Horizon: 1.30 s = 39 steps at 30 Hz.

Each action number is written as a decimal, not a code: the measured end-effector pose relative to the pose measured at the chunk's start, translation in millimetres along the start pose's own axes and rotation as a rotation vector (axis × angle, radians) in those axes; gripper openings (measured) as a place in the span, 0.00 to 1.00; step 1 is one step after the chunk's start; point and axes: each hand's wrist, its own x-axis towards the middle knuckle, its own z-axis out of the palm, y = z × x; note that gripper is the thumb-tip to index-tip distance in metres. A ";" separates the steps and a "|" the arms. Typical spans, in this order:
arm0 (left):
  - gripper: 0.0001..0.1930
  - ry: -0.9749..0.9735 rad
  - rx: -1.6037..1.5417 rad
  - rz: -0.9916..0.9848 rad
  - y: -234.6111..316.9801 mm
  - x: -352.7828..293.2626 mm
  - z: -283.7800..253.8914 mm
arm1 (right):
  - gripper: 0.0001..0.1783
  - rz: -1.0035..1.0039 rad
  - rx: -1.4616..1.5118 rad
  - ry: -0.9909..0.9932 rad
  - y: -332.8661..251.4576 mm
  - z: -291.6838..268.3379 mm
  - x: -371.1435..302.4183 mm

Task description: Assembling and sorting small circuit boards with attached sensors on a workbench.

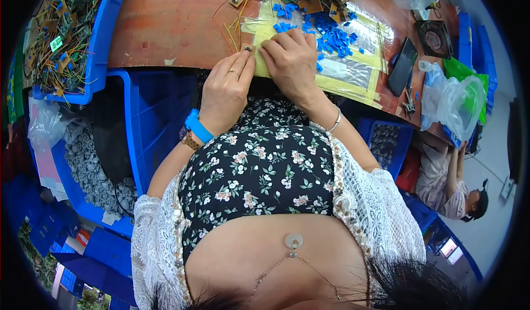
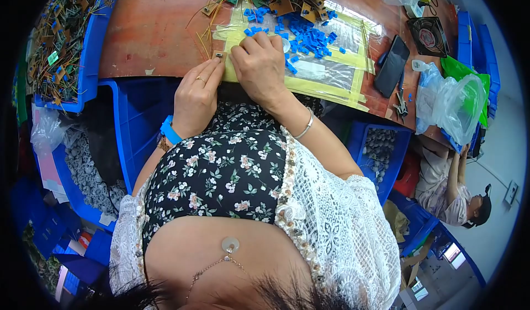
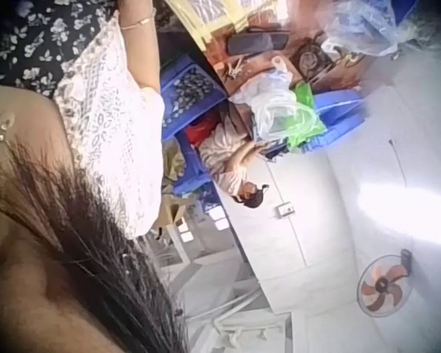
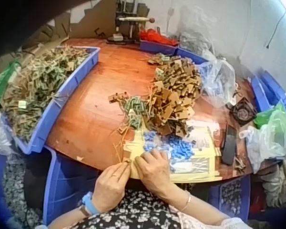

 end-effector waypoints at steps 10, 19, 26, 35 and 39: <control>0.21 -0.042 0.074 0.029 1.2 -0.2 -0.8 | 0.08 0.059 0.115 0.069 7.6 0.0 -2.9; 0.20 -0.022 0.066 0.022 2.8 -0.4 -0.6 | 0.05 0.038 0.164 0.020 -2.4 6.8 10.2; 0.19 0.000 0.099 0.020 3.6 0.1 1.4 | 0.07 0.185 0.378 -0.116 -6.5 13.5 18.7; 0.17 -0.006 0.138 0.034 5.9 2.5 0.0 | 0.05 0.118 0.308 -0.173 -9.1 12.2 24.6; 0.18 -0.023 0.134 0.012 6.7 2.0 -2.1 | 0.06 0.161 0.376 -0.221 -5.5 10.0 25.8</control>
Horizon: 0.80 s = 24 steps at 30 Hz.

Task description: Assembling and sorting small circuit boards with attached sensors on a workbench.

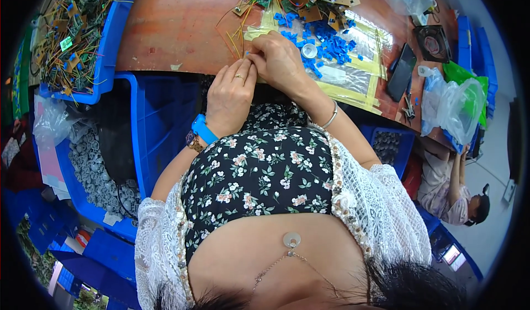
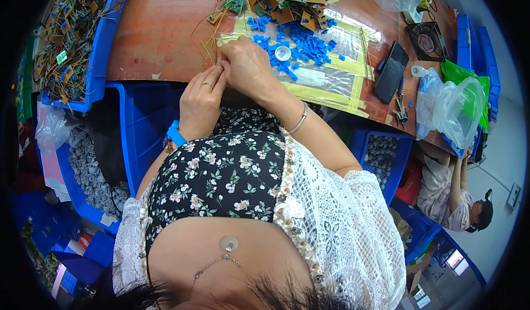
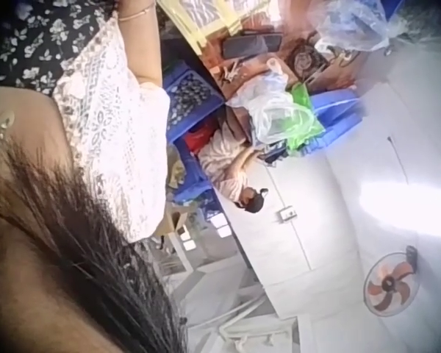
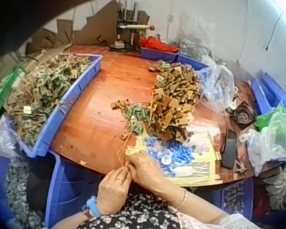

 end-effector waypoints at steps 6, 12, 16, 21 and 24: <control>0.18 -0.024 0.034 -0.005 -1.4 -1.3 1.6 | 0.07 -0.001 -0.046 0.001 -2.1 -0.3 1.1; 0.17 0.224 -0.104 0.023 -32.0 6.8 -34.4 | 0.06 -0.120 -0.053 0.309 15.4 -16.8 9.7; 0.20 0.636 0.115 -0.138 -102.9 53.3 -111.7 | 0.07 -0.097 -0.321 0.374 51.1 -22.0 19.7; 0.22 0.779 0.485 -0.108 -160.1 90.3 -108.1 | 0.12 -0.100 -0.398 0.301 49.2 -11.5 21.1; 0.19 0.319 0.065 0.066 -128.3 83.3 -41.7 | 0.14 -0.096 -0.323 0.199 41.9 -7.5 12.0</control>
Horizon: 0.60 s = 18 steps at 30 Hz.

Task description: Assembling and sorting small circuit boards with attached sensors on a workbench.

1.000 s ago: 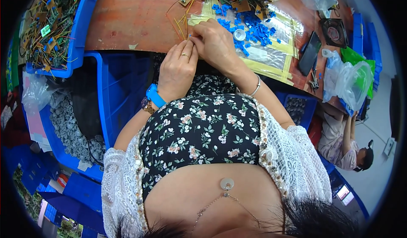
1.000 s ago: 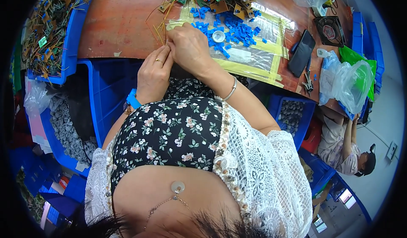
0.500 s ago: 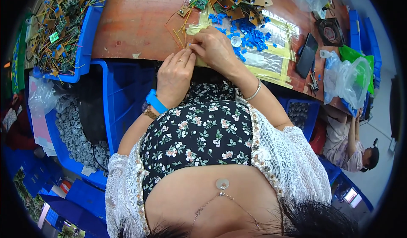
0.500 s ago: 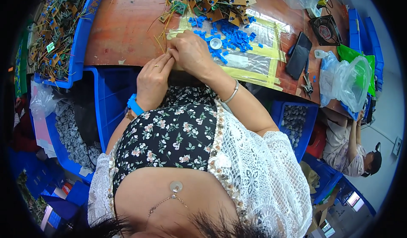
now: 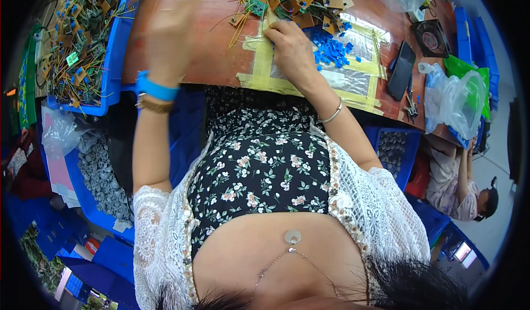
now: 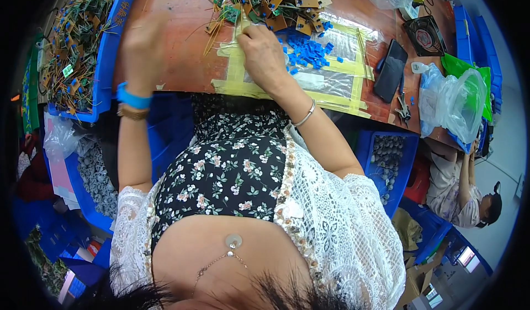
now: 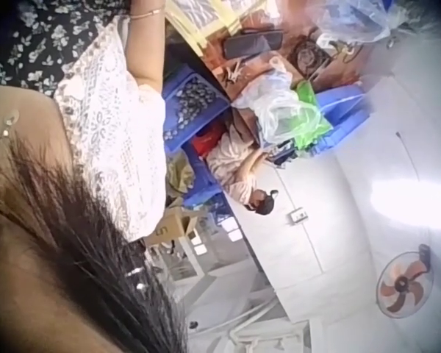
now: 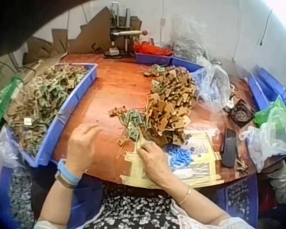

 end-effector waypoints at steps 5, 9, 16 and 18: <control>0.17 -0.199 -0.155 0.099 24.3 3.5 60.3 | 0.11 -0.049 0.196 0.013 -6.5 -5.5 -7.3; 0.14 -0.327 -0.033 0.134 27.2 -3.2 57.8 | 0.09 0.002 0.150 0.085 -8.4 -16.9 -13.5; 0.12 -0.393 -0.176 -0.173 41.0 -19.0 9.7 | 0.06 -0.050 0.065 0.134 0.4 -12.3 -22.2; 0.09 -0.169 -0.282 -0.198 41.1 -23.2 3.8 | 0.06 -0.040 0.035 0.175 0.0 -11.1 -20.4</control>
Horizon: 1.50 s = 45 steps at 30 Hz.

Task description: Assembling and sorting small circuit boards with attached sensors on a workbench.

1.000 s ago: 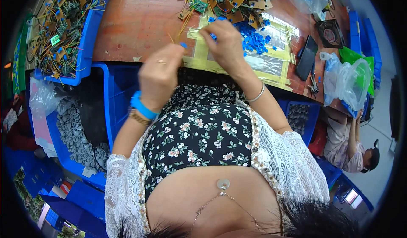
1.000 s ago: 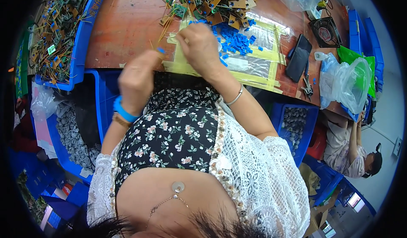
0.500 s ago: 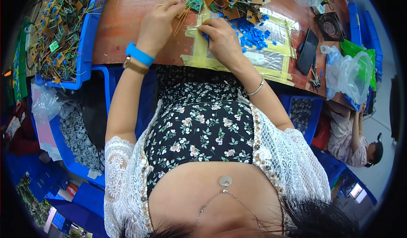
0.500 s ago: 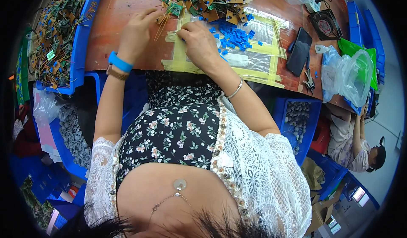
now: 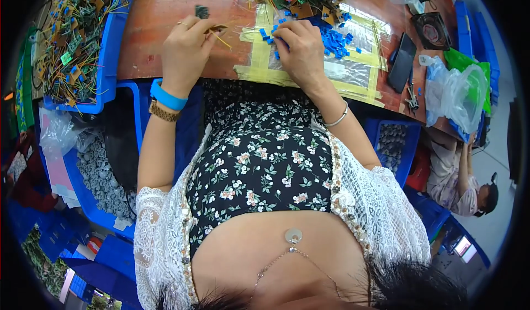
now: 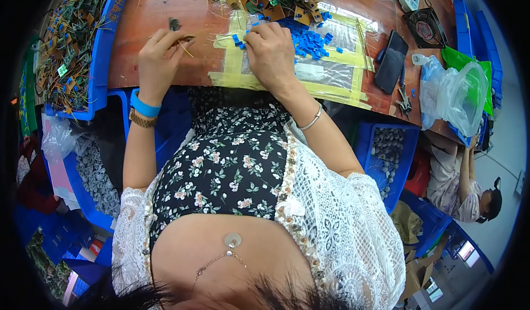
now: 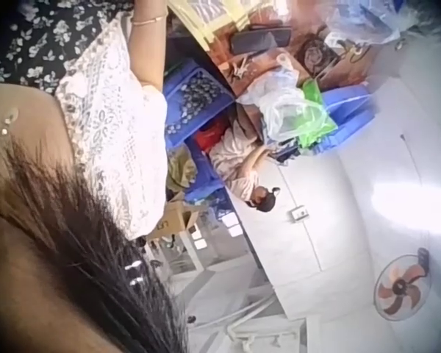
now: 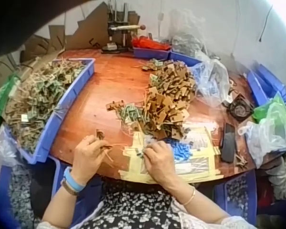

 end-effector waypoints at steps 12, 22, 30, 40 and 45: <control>0.12 -0.073 -0.387 -0.443 12.0 -9.1 36.2 | 0.06 -0.078 -0.039 -0.086 -23.3 17.4 14.0; 0.17 0.279 0.037 0.189 15.7 -35.6 33.0 | 0.05 -0.140 -0.115 -0.138 -25.1 14.1 7.6; 0.17 0.036 0.211 0.138 14.8 -39.0 44.0 | 0.07 -0.184 -0.023 -0.130 -35.7 15.5 3.5; 0.16 -0.019 0.156 0.019 42.9 -52.4 38.0 | 0.07 0.011 0.055 -0.072 -29.0 -1.6 -0.7; 0.15 -0.018 0.195 0.048 43.3 -54.4 40.3 | 0.07 0.018 0.032 -0.108 -32.8 6.3 -0.2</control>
